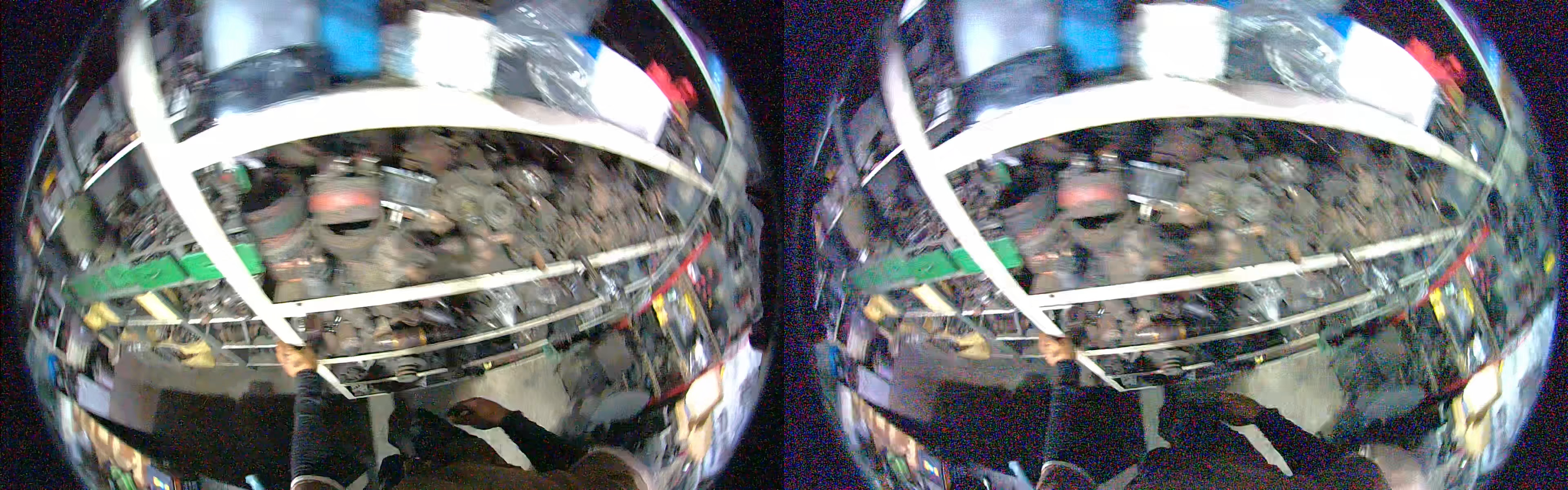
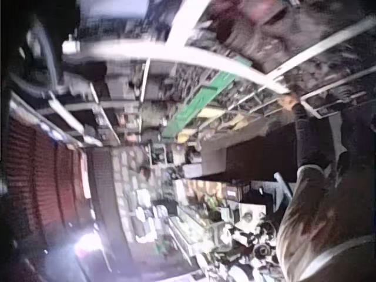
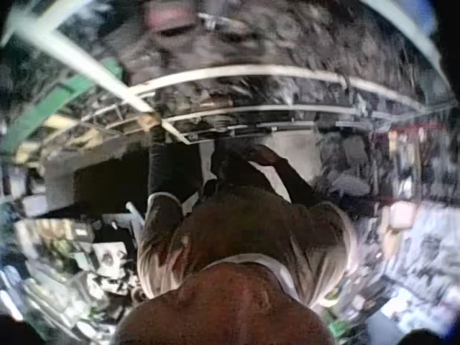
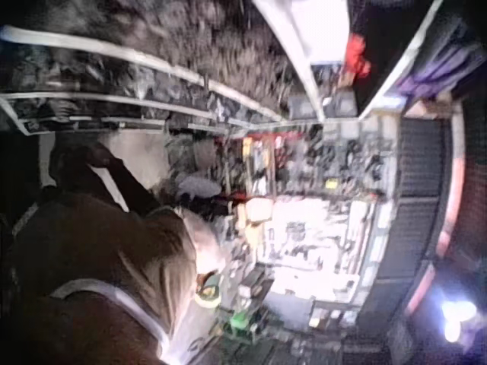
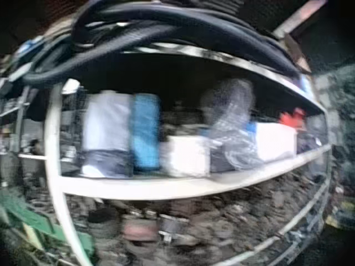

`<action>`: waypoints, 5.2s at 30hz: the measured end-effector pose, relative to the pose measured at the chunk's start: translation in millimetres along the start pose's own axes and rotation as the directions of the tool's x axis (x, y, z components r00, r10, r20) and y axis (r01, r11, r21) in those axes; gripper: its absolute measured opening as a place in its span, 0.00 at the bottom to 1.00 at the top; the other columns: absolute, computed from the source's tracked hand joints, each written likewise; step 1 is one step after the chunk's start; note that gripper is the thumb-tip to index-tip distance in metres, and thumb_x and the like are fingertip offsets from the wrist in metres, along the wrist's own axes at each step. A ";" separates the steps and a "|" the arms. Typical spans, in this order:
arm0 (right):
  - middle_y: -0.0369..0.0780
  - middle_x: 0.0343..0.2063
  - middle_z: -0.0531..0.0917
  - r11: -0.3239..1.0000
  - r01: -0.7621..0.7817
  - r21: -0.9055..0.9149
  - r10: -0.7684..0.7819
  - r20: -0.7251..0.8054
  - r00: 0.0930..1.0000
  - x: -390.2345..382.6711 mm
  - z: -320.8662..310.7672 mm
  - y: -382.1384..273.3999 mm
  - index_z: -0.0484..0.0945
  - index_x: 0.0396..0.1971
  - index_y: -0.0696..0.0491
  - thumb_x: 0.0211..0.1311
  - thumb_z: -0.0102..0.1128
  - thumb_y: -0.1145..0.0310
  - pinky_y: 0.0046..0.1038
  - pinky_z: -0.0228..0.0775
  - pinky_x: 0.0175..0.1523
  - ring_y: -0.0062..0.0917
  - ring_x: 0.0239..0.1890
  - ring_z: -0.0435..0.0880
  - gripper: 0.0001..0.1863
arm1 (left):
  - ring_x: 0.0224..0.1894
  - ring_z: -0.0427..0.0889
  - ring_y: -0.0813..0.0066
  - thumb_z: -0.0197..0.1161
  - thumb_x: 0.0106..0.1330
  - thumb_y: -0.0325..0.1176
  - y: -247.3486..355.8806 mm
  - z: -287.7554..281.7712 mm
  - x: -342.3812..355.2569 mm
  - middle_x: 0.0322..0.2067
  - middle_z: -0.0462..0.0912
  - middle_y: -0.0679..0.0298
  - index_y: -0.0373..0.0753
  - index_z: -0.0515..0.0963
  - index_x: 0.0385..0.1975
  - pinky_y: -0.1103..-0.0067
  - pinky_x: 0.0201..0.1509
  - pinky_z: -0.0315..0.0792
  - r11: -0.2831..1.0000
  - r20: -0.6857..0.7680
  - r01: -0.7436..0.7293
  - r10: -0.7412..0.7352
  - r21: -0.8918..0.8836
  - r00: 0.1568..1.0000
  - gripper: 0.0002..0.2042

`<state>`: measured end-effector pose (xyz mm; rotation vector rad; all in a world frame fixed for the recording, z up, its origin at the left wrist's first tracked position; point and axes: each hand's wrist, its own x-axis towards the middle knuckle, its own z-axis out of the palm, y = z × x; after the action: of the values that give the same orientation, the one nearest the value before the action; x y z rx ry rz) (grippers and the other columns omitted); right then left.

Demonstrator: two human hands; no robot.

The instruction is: The person works at a cluttered workbench in a workshop, handling wires and small electrical components. They connect wires to a multimeter and manipulate a small cylindrical component, then move to a shelf to retrieve or place parts. The task involves assembling or testing electrical parts using hand tools and a multimeter.

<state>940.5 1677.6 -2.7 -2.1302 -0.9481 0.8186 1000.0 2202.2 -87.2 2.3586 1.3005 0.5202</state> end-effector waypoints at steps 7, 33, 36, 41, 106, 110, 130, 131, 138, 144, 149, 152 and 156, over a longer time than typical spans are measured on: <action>0.41 0.21 0.83 0.699 -0.306 -0.647 0.556 0.222 0.801 -34.2 -0.6 158.0 0.85 0.20 0.46 0.59 0.60 0.60 0.41 0.78 0.41 0.39 0.29 0.84 0.11 | 0.62 0.72 0.54 0.73 0.50 0.50 42.4 -25.8 -46.4 0.56 0.77 0.49 0.36 0.72 0.61 0.65 0.71 0.62 0.946 0.096 -0.226 0.253 -0.232 0.963 0.39; 0.41 0.31 0.82 0.651 0.684 -0.330 -0.317 0.700 0.639 974.5 219.8 -564.6 0.83 0.29 0.46 0.64 0.56 0.57 0.43 0.75 0.46 0.40 0.38 0.82 0.11 | 0.41 0.86 0.68 0.62 0.64 0.21 -453.1 -299.0 388.7 0.37 0.89 0.58 0.33 0.85 0.43 0.73 0.48 0.79 0.285 0.127 0.279 -0.456 -0.917 0.881 0.10; 0.41 0.32 0.82 0.623 0.715 -0.315 -0.330 0.723 0.607 1030.9 258.7 -650.5 0.83 0.30 0.46 0.64 0.55 0.57 0.43 0.75 0.47 0.40 0.39 0.81 0.11 | 0.41 0.85 0.70 0.61 0.65 0.20 -481.9 -336.5 489.9 0.37 0.88 0.60 0.33 0.84 0.45 0.75 0.48 0.79 0.461 -0.028 0.148 -0.353 -0.875 0.935 0.11; 0.41 0.34 0.82 0.578 0.764 -0.286 -0.362 0.749 0.555 1130.3 329.8 -770.6 0.82 0.32 0.47 0.65 0.54 0.56 0.44 0.74 0.48 0.40 0.40 0.81 0.12 | 0.44 0.86 0.68 0.62 0.64 0.22 -515.7 -414.2 631.9 0.39 0.89 0.58 0.34 0.85 0.45 0.72 0.49 0.78 0.356 0.133 0.231 -0.279 -0.906 0.951 0.11; 0.41 0.59 0.79 0.600 -0.745 -0.290 0.466 -0.630 0.621 1388.3 1165.1 -1129.0 0.78 0.55 0.48 0.75 0.43 0.49 0.49 0.65 0.61 0.43 0.62 0.74 0.23 | 0.76 0.52 0.53 0.73 0.59 0.56 -1080.7 -715.3 1508.9 0.76 0.48 0.54 0.45 0.42 0.78 0.55 0.74 0.61 0.702 0.647 -0.039 0.675 -0.711 0.354 0.55; 0.41 0.61 0.78 0.548 -0.799 -0.250 0.430 -0.734 0.525 1378.9 1238.7 -1143.1 0.77 0.57 0.48 0.76 0.42 0.49 0.50 0.65 0.61 0.43 0.63 0.73 0.24 | 0.76 0.52 0.53 0.72 0.59 0.56 -1110.6 -719.1 1492.6 0.76 0.49 0.54 0.44 0.43 0.78 0.55 0.73 0.62 0.740 0.681 -0.060 0.645 -0.670 0.347 0.54; 0.48 0.44 0.86 0.693 -0.552 0.464 0.713 -0.555 0.429 1362.6 1273.9 -1190.2 0.84 0.42 0.46 0.71 0.46 0.59 0.47 0.75 0.55 0.42 0.51 0.84 0.16 | 0.74 0.55 0.53 0.71 0.62 0.53 -1189.2 -744.6 1388.4 0.74 0.52 0.54 0.42 0.45 0.77 0.56 0.72 0.63 0.887 0.800 -0.013 0.421 -0.461 0.427 0.50; 0.48 0.44 0.86 0.684 -0.570 0.455 0.723 -0.531 0.443 1361.0 1273.6 -1192.9 0.84 0.41 0.45 0.70 0.47 0.59 0.47 0.75 0.55 0.42 0.51 0.84 0.15 | 0.74 0.55 0.53 0.70 0.62 0.53 -1190.3 -745.5 1385.6 0.74 0.52 0.54 0.42 0.45 0.77 0.56 0.72 0.63 0.892 0.804 -0.014 0.414 -0.452 0.427 0.50; 0.48 0.47 0.84 0.730 -0.636 0.252 0.575 -0.729 0.371 1360.8 1291.9 -1188.8 0.83 0.45 0.44 0.71 0.46 0.57 0.47 0.73 0.56 0.41 0.53 0.82 0.15 | 0.73 0.57 0.53 0.70 0.63 0.52 -1192.9 -754.4 1376.6 0.74 0.53 0.54 0.42 0.46 0.76 0.56 0.71 0.64 0.910 0.825 -0.048 0.394 -0.411 0.405 0.49; 0.45 0.62 0.75 0.558 -0.716 0.419 0.828 -0.218 0.517 1292.8 1147.8 -1351.2 0.74 0.59 0.45 0.74 0.43 0.54 0.48 0.64 0.62 0.42 0.65 0.71 0.20 | 0.73 0.58 0.54 0.69 0.64 0.52 -1203.4 -757.2 1388.0 0.73 0.54 0.54 0.41 0.47 0.76 0.57 0.71 0.64 0.932 0.842 -0.085 0.356 -0.353 0.405 0.48; 0.51 0.50 0.81 0.669 -0.633 0.389 0.716 -0.565 0.409 1313.1 1204.1 -1303.8 0.80 0.48 0.46 0.71 0.46 0.58 0.51 0.68 0.55 0.46 0.55 0.78 0.16 | 0.73 0.58 0.54 0.69 0.65 0.51 -1201.4 -752.3 1394.8 0.73 0.55 0.53 0.41 0.48 0.76 0.57 0.70 0.65 0.936 0.858 -0.105 0.350 -0.336 0.376 0.47; 0.53 0.46 0.81 0.598 -0.703 0.385 0.778 -0.491 0.392 1328.4 1210.4 -1288.9 0.80 0.43 0.48 0.68 0.49 0.59 0.53 0.69 0.52 0.49 0.51 0.79 0.13 | 0.72 0.59 0.54 0.69 0.65 0.51 -1210.0 -749.4 1406.2 0.73 0.55 0.53 0.41 0.48 0.76 0.57 0.70 0.65 0.944 0.868 -0.101 0.328 -0.313 0.373 0.46; 0.51 0.50 0.81 0.604 -0.711 0.358 0.770 -0.493 0.405 1330.1 1247.8 -1226.1 0.80 0.45 0.45 0.66 0.52 0.59 0.53 0.68 0.53 0.50 0.52 0.78 0.13 | 0.72 0.59 0.54 0.68 0.66 0.50 -1228.1 -735.7 1426.3 0.72 0.56 0.53 0.40 0.49 0.76 0.57 0.70 0.65 0.952 0.887 -0.077 0.303 -0.295 0.348 0.45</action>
<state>257.2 3760.2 -161.9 -2.4719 0.4695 0.4386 474.1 4144.2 102.7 2.0087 0.3677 -0.6073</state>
